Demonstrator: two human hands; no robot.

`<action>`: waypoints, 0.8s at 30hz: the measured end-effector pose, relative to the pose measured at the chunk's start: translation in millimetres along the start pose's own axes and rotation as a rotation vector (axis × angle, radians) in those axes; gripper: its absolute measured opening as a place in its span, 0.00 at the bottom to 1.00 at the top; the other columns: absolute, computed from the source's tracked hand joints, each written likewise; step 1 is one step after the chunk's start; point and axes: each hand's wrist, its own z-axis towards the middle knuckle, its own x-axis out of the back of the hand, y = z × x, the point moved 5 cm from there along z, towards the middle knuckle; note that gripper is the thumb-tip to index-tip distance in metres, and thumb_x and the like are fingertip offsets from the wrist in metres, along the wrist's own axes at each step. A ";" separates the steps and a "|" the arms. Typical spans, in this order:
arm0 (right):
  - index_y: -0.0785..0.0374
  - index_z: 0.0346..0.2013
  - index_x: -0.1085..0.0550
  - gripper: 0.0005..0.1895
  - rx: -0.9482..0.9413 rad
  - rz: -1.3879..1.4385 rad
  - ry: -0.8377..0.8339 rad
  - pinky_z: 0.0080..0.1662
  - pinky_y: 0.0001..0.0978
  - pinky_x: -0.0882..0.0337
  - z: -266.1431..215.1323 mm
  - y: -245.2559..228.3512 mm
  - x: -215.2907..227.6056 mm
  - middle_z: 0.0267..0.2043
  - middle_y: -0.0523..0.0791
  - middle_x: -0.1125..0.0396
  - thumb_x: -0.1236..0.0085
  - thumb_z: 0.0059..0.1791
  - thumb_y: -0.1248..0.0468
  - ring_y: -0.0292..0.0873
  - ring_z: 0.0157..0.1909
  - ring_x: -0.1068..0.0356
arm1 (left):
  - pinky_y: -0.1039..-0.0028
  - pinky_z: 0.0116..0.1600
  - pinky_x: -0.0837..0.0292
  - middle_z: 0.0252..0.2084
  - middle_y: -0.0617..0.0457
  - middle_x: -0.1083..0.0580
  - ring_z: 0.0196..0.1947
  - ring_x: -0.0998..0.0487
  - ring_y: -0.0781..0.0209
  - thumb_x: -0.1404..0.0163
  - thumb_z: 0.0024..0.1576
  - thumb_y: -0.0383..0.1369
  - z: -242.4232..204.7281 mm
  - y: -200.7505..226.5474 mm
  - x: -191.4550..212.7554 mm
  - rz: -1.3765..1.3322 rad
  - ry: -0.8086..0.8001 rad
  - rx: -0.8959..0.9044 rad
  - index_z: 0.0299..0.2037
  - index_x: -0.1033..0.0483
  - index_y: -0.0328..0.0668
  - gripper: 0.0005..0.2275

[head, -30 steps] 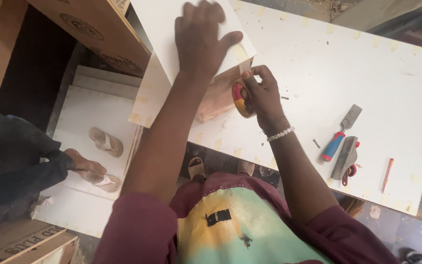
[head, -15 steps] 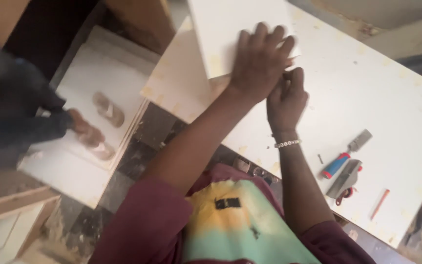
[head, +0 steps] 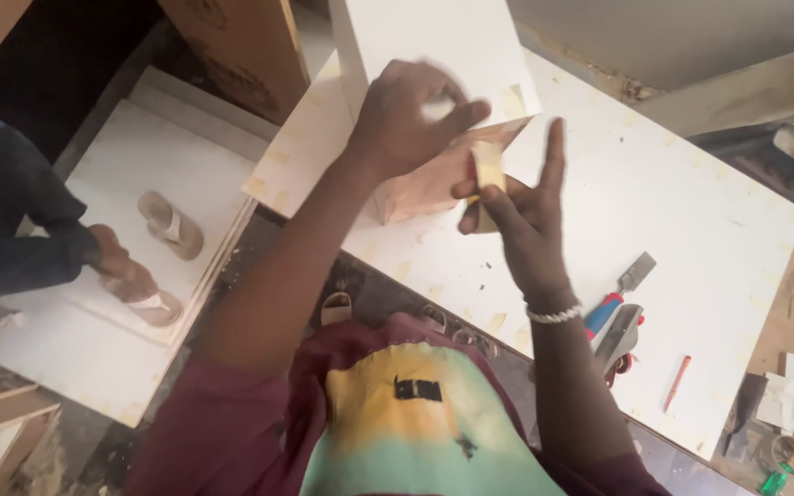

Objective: Applying a white laminate sheet to a wooden box-like furniture component using adhesive, a scraper tool, and masking tape for reinforcement.

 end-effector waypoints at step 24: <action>0.59 0.44 0.31 0.08 -0.347 0.157 0.223 0.18 0.21 0.50 48.9 72.8 3.5 0.22 0.39 0.38 0.49 0.57 0.59 0.28 0.16 0.46 | 0.56 0.55 0.34 0.42 0.52 0.27 0.47 0.29 0.52 0.38 0.51 0.44 2.4 30.9 -22.1 0.840 0.234 -0.313 0.39 0.21 0.44 0.15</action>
